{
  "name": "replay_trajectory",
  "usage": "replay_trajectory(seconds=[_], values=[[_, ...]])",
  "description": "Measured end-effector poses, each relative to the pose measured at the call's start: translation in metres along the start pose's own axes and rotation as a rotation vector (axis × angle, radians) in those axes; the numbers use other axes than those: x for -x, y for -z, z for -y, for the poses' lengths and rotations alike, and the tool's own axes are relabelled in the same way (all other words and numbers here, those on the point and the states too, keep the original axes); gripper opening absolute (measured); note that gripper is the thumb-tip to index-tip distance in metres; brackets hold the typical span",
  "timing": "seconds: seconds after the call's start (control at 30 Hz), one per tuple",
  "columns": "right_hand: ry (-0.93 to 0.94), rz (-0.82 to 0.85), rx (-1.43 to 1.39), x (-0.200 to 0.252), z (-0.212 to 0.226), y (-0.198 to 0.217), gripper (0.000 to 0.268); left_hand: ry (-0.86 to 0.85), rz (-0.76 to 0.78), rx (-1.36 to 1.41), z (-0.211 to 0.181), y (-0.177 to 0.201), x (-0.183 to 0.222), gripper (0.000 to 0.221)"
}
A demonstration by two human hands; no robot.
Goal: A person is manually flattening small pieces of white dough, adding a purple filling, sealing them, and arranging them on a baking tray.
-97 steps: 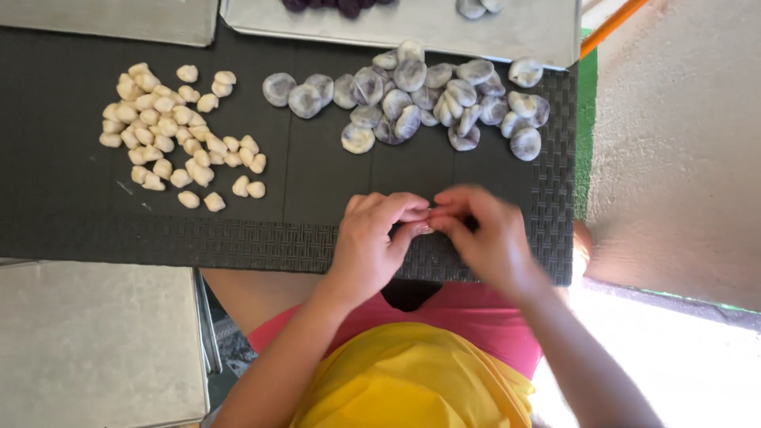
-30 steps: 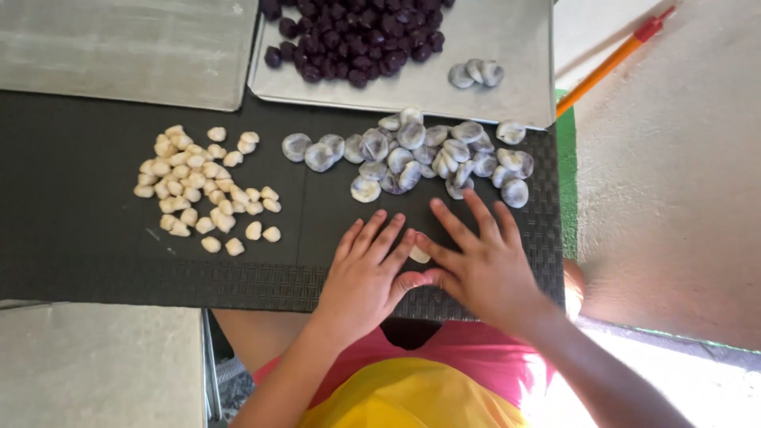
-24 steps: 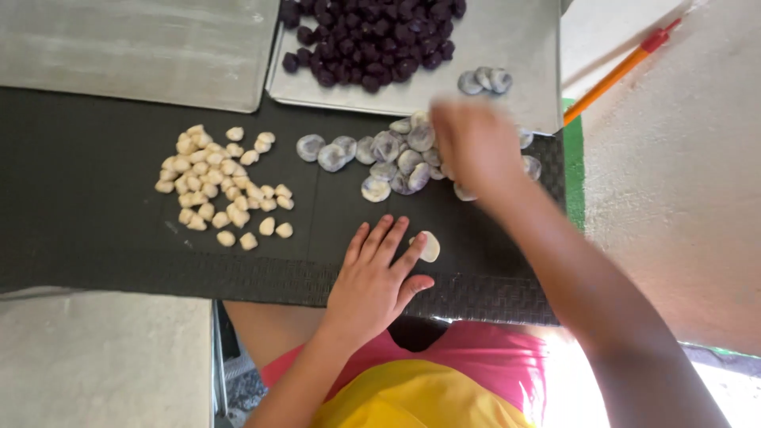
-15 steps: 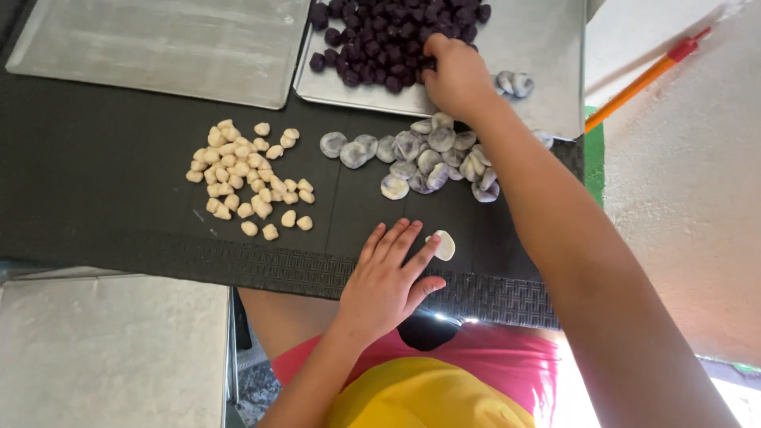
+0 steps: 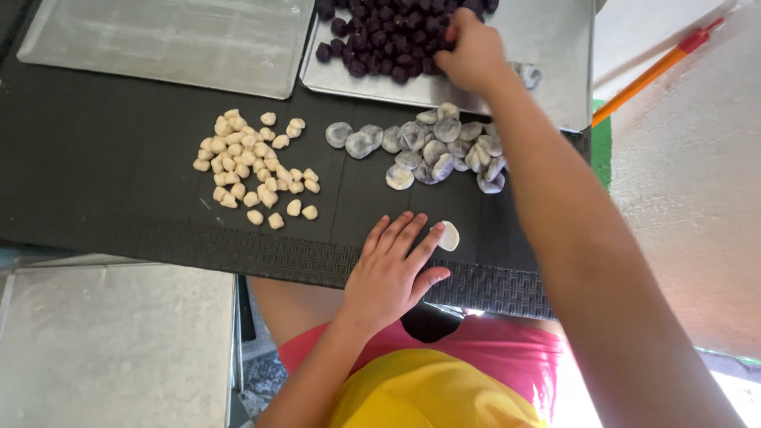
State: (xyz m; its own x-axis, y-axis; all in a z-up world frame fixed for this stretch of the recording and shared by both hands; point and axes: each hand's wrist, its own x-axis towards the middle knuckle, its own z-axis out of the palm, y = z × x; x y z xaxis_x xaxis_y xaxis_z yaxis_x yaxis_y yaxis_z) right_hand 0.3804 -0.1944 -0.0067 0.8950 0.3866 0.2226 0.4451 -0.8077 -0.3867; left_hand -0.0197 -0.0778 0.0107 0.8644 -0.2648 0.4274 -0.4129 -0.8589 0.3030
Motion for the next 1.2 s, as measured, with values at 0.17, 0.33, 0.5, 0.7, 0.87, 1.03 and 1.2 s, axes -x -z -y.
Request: replay_trajectory(seconds=[0.17,0.33,0.5,0.7,0.87,1.03,1.2], values=[[-0.074,0.103,-0.513,0.082,0.023,0.086,0.019,-0.021,0.105,-0.070,-0.002,-0.002,0.010,0.062],[-0.058,0.137,-0.395,0.225,0.097,0.158,0.037,0.088,0.021,0.062,0.008,-0.020,0.000,0.037],[0.247,-0.110,-0.194,0.315,0.087,0.100,0.017,0.260,-0.137,0.077,0.009,-0.040,-0.027,0.007],[0.398,-0.058,0.034,0.342,0.080,0.075,0.024,0.291,0.000,0.139,0.006,-0.033,-0.030,0.010],[0.404,-0.024,-0.233,0.306,0.069,0.074,0.023,0.278,-0.056,0.681,0.009,-0.021,-0.025,0.050],[0.103,-0.074,-0.705,0.331,0.086,0.068,0.034,0.295,-0.184,0.967,0.000,-0.024,-0.018,0.025],[-0.156,-0.053,-1.259,0.335,0.098,0.082,0.027,0.407,-0.263,1.177,-0.020,0.009,-0.027,0.025]])
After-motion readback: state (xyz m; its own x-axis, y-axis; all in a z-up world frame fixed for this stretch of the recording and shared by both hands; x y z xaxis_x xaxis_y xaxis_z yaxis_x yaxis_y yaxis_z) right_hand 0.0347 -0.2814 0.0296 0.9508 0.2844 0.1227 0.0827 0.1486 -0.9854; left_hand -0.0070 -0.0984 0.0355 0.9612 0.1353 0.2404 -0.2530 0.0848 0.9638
